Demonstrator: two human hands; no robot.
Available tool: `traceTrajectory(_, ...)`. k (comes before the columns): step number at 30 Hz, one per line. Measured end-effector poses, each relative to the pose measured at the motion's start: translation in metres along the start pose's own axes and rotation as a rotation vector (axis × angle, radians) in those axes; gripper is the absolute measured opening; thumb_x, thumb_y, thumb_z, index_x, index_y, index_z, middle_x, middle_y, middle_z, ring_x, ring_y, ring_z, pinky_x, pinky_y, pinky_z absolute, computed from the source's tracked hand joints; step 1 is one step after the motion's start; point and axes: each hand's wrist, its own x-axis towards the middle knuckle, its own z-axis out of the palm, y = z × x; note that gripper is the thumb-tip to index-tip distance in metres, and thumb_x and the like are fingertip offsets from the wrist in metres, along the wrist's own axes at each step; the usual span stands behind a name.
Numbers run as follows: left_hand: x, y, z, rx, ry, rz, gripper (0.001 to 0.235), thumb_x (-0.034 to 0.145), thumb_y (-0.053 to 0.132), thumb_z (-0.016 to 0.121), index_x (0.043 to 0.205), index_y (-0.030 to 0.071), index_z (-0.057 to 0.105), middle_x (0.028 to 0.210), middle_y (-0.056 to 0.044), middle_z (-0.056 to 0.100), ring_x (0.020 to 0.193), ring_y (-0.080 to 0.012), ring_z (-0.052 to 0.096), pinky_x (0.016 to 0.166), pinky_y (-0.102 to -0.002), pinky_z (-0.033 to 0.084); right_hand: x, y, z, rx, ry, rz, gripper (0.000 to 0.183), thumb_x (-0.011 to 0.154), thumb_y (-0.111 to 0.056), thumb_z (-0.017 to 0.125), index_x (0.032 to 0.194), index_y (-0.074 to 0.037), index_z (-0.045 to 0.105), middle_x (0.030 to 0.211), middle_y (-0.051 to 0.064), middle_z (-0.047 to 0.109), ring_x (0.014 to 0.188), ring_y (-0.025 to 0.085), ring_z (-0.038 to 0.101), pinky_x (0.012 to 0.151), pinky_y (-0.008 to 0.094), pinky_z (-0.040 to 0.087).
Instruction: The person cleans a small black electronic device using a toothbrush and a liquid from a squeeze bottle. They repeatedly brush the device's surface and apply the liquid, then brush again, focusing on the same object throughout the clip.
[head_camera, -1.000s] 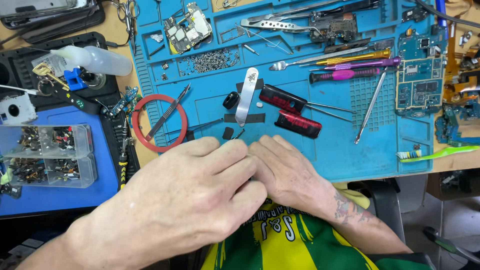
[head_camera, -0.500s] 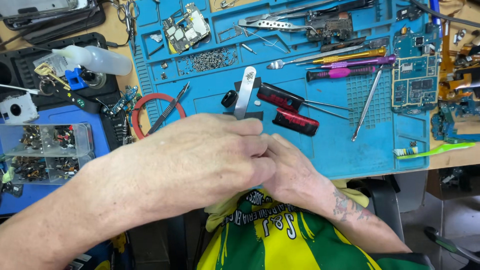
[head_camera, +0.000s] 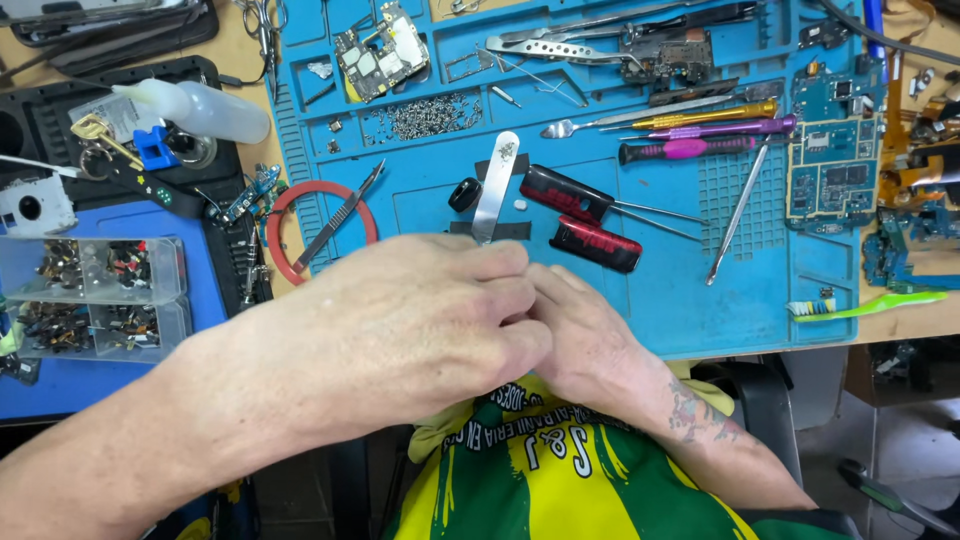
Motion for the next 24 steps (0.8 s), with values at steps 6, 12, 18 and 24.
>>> traceTrajectory(6,0.005,-0.002,0.005,0.054,0.047,0.013,0.013,0.096,0.016,0.066,0.083,0.013,0.063,0.08,-0.002,0.062,0.084,-0.0263,0.052,0.067,-0.045,0.049,-0.001,-0.001,0.0,-0.006,0.099,-0.042,0.014,0.095,0.001,0.055,0.108,0.003,0.06,0.11,0.017,0.059,0.101,0.034,0.059,0.089,0.047,0.053)
traceTrajectory(12,0.008,0.005,0.031,0.232,0.04,0.021,0.012,0.098,0.011,0.066,0.086,0.009,0.064,0.081,-0.002,0.065,0.089,-0.0219,0.056,0.075,-0.039,0.053,0.004,-0.008,-0.003,0.035,0.142,-0.008,0.004,0.097,0.001,0.054,0.096,0.0,0.058,0.096,0.013,0.056,0.08,0.026,0.054,0.074,0.04,0.052)
traceTrajectory(18,0.0,0.012,0.012,0.251,0.147,-0.014,0.017,0.097,0.005,0.063,0.081,0.009,0.06,0.077,-0.004,0.063,0.085,-0.0246,0.054,0.067,-0.039,0.047,0.012,-0.016,-0.011,-0.075,0.172,-0.183,0.005,0.099,0.006,0.053,0.095,0.006,0.056,0.098,0.02,0.058,0.091,0.033,0.058,0.07,0.043,0.049)
traceTrajectory(24,-0.006,0.023,-0.005,0.279,0.268,-0.039,0.024,0.095,-0.002,0.058,0.074,0.01,0.055,0.073,-0.006,0.06,0.079,-0.0279,0.052,0.059,-0.039,0.04,0.021,-0.025,-0.021,-0.086,0.248,-0.181,0.026,0.103,0.006,0.04,0.079,-0.003,0.044,0.077,0.011,0.04,0.07,0.026,0.038,0.06,0.041,0.035)
